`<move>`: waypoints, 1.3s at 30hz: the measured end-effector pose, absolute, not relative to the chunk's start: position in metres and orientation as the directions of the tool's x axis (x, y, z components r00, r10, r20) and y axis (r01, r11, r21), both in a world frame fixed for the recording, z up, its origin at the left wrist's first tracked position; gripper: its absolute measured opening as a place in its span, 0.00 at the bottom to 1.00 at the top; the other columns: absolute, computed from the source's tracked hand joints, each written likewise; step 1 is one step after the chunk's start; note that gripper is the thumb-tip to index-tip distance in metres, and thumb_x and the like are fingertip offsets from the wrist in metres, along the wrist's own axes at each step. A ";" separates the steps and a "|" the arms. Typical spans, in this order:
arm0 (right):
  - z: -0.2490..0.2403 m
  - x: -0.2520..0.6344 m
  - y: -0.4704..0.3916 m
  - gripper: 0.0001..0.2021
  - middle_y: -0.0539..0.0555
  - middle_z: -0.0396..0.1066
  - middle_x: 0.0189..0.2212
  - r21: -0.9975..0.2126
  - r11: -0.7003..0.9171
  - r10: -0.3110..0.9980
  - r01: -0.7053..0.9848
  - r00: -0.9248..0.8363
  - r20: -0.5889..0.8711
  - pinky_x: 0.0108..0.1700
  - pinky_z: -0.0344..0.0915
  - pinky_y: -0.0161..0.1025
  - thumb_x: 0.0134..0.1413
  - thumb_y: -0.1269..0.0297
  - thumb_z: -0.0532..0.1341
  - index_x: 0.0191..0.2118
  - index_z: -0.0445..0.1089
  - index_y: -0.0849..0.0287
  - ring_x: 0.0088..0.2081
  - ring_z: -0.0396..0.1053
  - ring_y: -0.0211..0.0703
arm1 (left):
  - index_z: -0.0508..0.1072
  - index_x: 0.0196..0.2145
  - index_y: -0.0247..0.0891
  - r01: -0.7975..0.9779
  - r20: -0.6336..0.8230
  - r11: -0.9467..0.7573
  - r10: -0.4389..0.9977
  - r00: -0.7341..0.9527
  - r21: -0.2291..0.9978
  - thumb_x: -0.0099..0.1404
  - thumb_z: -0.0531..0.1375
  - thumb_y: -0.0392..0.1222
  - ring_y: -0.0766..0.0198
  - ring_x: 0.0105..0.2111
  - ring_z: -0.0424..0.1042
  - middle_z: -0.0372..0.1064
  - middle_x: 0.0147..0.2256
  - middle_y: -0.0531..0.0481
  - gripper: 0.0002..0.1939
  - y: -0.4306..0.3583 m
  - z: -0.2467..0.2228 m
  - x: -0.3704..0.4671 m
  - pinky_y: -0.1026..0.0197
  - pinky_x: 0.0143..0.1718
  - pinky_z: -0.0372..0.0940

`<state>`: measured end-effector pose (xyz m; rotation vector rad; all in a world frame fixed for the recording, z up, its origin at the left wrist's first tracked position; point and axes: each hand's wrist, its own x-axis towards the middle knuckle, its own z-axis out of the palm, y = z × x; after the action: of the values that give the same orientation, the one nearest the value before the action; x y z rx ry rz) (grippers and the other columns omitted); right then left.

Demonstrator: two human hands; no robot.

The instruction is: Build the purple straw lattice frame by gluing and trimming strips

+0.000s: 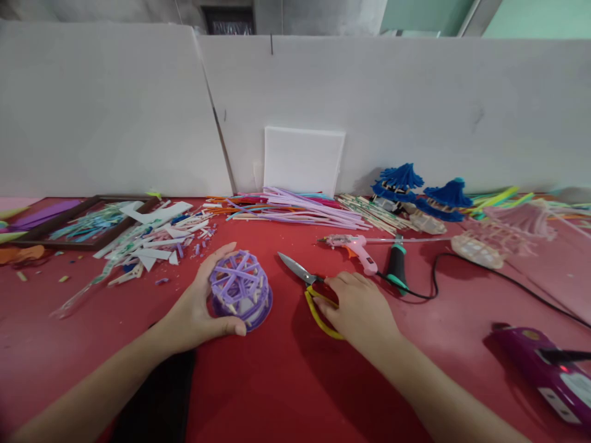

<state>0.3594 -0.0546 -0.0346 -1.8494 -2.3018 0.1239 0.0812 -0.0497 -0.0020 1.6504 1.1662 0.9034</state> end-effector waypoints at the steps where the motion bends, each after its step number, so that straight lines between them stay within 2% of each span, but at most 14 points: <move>1: -0.034 0.360 -0.055 0.10 0.60 0.77 0.37 -0.204 0.236 0.969 0.950 -0.215 0.121 0.46 0.68 0.50 0.59 0.63 0.59 0.40 0.76 0.61 0.42 0.74 0.57 | 0.46 0.65 0.38 0.251 0.051 -0.128 0.955 0.292 0.959 0.40 0.76 0.50 0.38 0.63 0.58 0.53 0.64 0.31 0.63 -0.050 -0.005 0.081 0.42 0.61 0.60; 3: -0.034 0.361 -0.055 0.08 0.58 0.77 0.36 -0.264 0.287 0.948 0.921 -0.235 0.213 0.44 0.69 0.47 0.57 0.68 0.58 0.37 0.75 0.60 0.40 0.74 0.53 | 0.45 0.65 0.40 0.161 0.037 -0.086 0.957 0.287 0.983 0.42 0.75 0.48 0.41 0.63 0.59 0.54 0.64 0.33 0.61 -0.050 -0.012 0.080 0.44 0.61 0.61; 5: -0.033 0.360 -0.057 0.09 0.57 0.77 0.35 -0.323 0.368 0.906 0.872 -0.259 0.334 0.41 0.70 0.43 0.55 0.72 0.56 0.35 0.74 0.59 0.38 0.75 0.49 | 0.49 0.64 0.41 0.127 0.026 -0.066 0.955 0.295 0.990 0.45 0.74 0.47 0.43 0.62 0.61 0.58 0.63 0.35 0.56 -0.051 -0.018 0.078 0.44 0.61 0.61; 8: -0.030 0.354 -0.061 0.09 0.55 0.76 0.32 -0.387 0.512 0.819 0.767 -0.301 0.489 0.37 0.70 0.37 0.59 0.72 0.55 0.36 0.73 0.59 0.35 0.75 0.43 | 0.57 0.61 0.42 0.165 0.030 -0.084 0.951 0.307 0.983 0.49 0.73 0.47 0.44 0.60 0.64 0.63 0.59 0.38 0.47 -0.054 -0.023 0.076 0.44 0.60 0.61; 10: -0.029 0.348 -0.067 0.08 0.55 0.76 0.33 -0.413 0.576 0.777 0.705 -0.316 0.544 0.37 0.71 0.36 0.63 0.69 0.55 0.40 0.72 0.58 0.35 0.75 0.41 | 0.59 0.60 0.42 0.211 0.105 -0.173 0.948 0.301 0.962 0.50 0.73 0.47 0.44 0.60 0.64 0.62 0.59 0.38 0.44 -0.058 -0.023 0.077 0.43 0.61 0.60; 12: -0.028 0.341 -0.074 0.10 0.56 0.76 0.36 -0.418 0.618 0.751 0.666 -0.341 0.566 0.40 0.72 0.36 0.64 0.61 0.57 0.47 0.69 0.59 0.38 0.75 0.42 | 0.58 0.60 0.45 0.251 0.221 -0.310 0.919 0.326 0.917 0.49 0.74 0.46 0.45 0.60 0.64 0.60 0.59 0.40 0.45 -0.062 -0.022 0.078 0.44 0.62 0.60; 14: -0.029 0.334 -0.081 0.21 0.59 0.75 0.42 -0.400 0.652 0.725 0.644 -0.375 0.578 0.43 0.74 0.39 0.63 0.50 0.58 0.54 0.65 0.60 0.43 0.75 0.45 | 0.58 0.60 0.49 0.268 0.324 -0.436 0.869 0.375 0.859 0.49 0.75 0.47 0.46 0.59 0.63 0.58 0.59 0.42 0.46 -0.066 -0.021 0.081 0.46 0.61 0.61; 16: -0.030 0.328 -0.086 0.27 0.62 0.74 0.45 -0.370 0.687 0.692 0.625 -0.408 0.595 0.46 0.74 0.41 0.62 0.44 0.57 0.56 0.63 0.61 0.47 0.74 0.48 | 0.57 0.61 0.53 0.276 0.374 -0.511 0.825 0.424 0.814 0.49 0.75 0.48 0.48 0.59 0.63 0.57 0.58 0.44 0.46 -0.069 -0.020 0.083 0.47 0.60 0.62; 19: -0.031 0.321 -0.089 0.21 0.62 0.74 0.45 -0.336 0.726 0.644 0.600 -0.422 0.638 0.48 0.74 0.41 0.64 0.49 0.57 0.53 0.65 0.60 0.47 0.74 0.47 | 0.57 0.60 0.56 0.266 0.371 -0.536 0.794 0.482 0.801 0.49 0.74 0.51 0.48 0.57 0.64 0.57 0.56 0.45 0.46 -0.072 -0.019 0.084 0.47 0.59 0.63; 21: -0.031 0.319 -0.088 0.15 0.61 0.74 0.43 -0.338 0.746 0.625 0.574 -0.428 0.653 0.47 0.74 0.40 0.66 0.56 0.57 0.51 0.67 0.60 0.45 0.74 0.45 | 0.56 0.61 0.56 0.238 0.362 -0.523 0.791 0.493 0.819 0.47 0.75 0.53 0.46 0.57 0.63 0.56 0.56 0.44 0.48 -0.072 -0.019 0.083 0.45 0.59 0.63; 24: -0.029 0.317 -0.086 0.11 0.59 0.73 0.41 -0.355 0.763 0.613 0.540 -0.433 0.661 0.45 0.75 0.38 0.66 0.61 0.57 0.50 0.68 0.59 0.43 0.74 0.43 | 0.54 0.63 0.57 0.201 0.364 -0.510 0.791 0.492 0.836 0.45 0.74 0.57 0.43 0.59 0.60 0.54 0.58 0.43 0.51 -0.071 -0.022 0.081 0.42 0.60 0.60; 30: -0.027 0.316 -0.086 0.11 0.59 0.73 0.41 -0.367 0.773 0.607 0.518 -0.435 0.665 0.44 0.75 0.38 0.65 0.62 0.57 0.50 0.68 0.58 0.43 0.74 0.44 | 0.56 0.62 0.57 0.185 0.367 -0.521 0.772 0.519 0.833 0.50 0.72 0.57 0.45 0.58 0.60 0.54 0.57 0.44 0.47 -0.071 -0.022 0.080 0.43 0.60 0.60; 39: -0.026 0.317 -0.086 0.11 0.59 0.73 0.41 -0.363 0.772 0.607 0.522 -0.436 0.664 0.43 0.75 0.38 0.64 0.63 0.58 0.50 0.68 0.58 0.42 0.74 0.44 | 0.58 0.61 0.55 0.191 0.384 -0.542 0.763 0.520 0.819 0.50 0.73 0.55 0.44 0.58 0.61 0.56 0.56 0.44 0.45 -0.070 -0.021 0.080 0.43 0.58 0.61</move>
<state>0.3165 -0.0860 -0.0263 -0.8394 -2.1274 0.1293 0.0804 -0.0698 -0.0208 2.0226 0.7753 0.9887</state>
